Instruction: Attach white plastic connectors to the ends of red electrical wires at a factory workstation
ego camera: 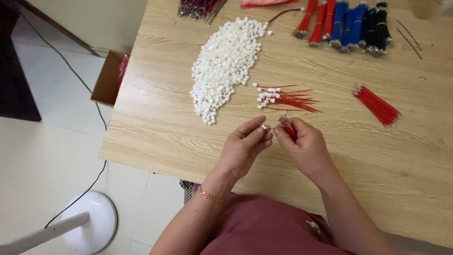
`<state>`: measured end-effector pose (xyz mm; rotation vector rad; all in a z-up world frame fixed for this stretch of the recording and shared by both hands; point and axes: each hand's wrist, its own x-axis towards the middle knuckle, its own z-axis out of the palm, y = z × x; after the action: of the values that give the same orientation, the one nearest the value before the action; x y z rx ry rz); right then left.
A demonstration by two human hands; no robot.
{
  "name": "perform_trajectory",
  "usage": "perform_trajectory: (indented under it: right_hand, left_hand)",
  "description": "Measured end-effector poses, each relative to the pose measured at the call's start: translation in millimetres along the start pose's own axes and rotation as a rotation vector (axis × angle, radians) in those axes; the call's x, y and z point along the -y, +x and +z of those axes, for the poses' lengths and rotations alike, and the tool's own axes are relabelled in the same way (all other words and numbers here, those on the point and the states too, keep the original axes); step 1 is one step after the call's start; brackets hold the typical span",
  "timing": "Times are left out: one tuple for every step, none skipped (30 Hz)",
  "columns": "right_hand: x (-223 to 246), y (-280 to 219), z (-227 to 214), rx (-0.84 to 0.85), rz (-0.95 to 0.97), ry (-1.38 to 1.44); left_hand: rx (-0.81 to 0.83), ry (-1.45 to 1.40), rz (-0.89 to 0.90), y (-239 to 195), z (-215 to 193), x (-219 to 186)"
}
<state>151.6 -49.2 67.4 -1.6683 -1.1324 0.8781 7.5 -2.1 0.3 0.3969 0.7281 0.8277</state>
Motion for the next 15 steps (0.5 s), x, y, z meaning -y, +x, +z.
perform_trajectory:
  right_hand:
    - [-3, 0, -1, -0.007, 0.005, -0.002]
    - [-7, 0, -3, 0.006, 0.006, -0.011]
    - [-10, 1, -3, 0.021, 0.004, -0.017]
    - [-4, -1, -4, 0.017, 0.008, -0.017]
    - [2, -1, -5, 0.011, -0.013, -0.057]
    - [9, -2, -5, 0.006, -0.034, -0.096]
    - [10, -2, -6, 0.007, -0.034, -0.094]
    - [11, -2, -6, 0.017, -0.031, -0.102]
    - [13, -2, -6, 0.028, -0.028, -0.11]
    - [15, -3, -5, 0.028, -0.027, -0.109]
    - [18, -3, -4, 0.026, -0.031, -0.088]
    - [20, -2, -4, 0.023, -0.035, -0.067]
    - [19, -2, -4, 0.022, -0.034, -0.066]
    - [17, -2, -4, 0.031, -0.034, -0.071]
    - [15, -1, -4, 0.039, -0.033, -0.075]
  left_hand:
    - [0.004, 0.0, -0.008, 2, 0, 4]
    - [0.025, -0.039, -0.048, 4, 0, 8]
    - [0.044, -0.077, -0.084, 6, 0, 10]
    - [0.046, -0.076, -0.089, 6, 0, 11]
    - [0.046, -0.098, -0.094, 6, 0, 10]
    - [0.046, -0.121, -0.099, 6, -1, 9]
    - [0.045, -0.119, -0.099, 5, 0, 6]
    - [0.056, -0.129, -0.099, 4, 1, 3]
    - [0.067, -0.14, -0.101, 3, 2, 0]
    - [0.065, -0.14, -0.102, 3, 0, 0]
    - [0.079, -0.132, -0.094, 3, -2, -1]
    - [0.093, -0.124, -0.087, 4, -3, -2]
    - [0.093, -0.123, -0.088, 4, -5, -1]
    - [0.106, -0.126, -0.087, 5, -7, 0]
    - [0.118, -0.13, -0.088, 6, -9, 2]
